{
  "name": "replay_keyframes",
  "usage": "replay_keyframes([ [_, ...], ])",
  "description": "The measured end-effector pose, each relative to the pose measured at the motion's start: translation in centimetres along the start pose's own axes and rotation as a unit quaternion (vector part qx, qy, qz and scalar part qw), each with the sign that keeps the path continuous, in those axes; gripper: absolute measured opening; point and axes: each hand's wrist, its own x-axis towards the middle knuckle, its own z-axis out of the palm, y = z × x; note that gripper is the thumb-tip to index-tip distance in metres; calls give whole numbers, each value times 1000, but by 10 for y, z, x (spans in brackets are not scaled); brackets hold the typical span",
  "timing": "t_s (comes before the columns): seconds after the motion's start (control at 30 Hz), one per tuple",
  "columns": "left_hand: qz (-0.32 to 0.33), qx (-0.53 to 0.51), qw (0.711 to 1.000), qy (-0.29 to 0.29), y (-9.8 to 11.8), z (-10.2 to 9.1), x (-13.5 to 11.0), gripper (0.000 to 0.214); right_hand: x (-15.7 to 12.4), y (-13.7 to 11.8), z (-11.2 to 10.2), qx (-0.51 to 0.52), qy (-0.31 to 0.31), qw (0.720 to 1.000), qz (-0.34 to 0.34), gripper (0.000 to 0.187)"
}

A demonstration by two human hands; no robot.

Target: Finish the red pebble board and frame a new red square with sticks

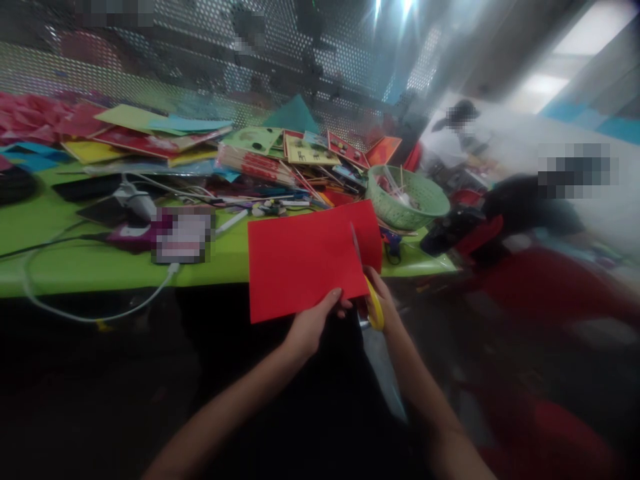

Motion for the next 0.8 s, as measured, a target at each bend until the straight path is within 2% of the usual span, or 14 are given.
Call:
replay_keyframes([
  [0.27,-10,-12,1000,5,-1,2,0,32,1,0,4,16,17,1000,-10,52],
  [0.47,-4,5,1000,13,4,4,-1,34,5,12,2,9,18,1000,-19,57],
  [0.57,12,33,999,13,5,2,-2,33,6,12,0,-2,23,999,-29,53],
  [0.7,9,106,994,13,3,-1,-6,35,7,0,-2,-26,38,999,-24,40],
  [0.8,8,130,992,4,2,-2,-9,36,7,-6,-4,-25,51,998,-23,37],
])
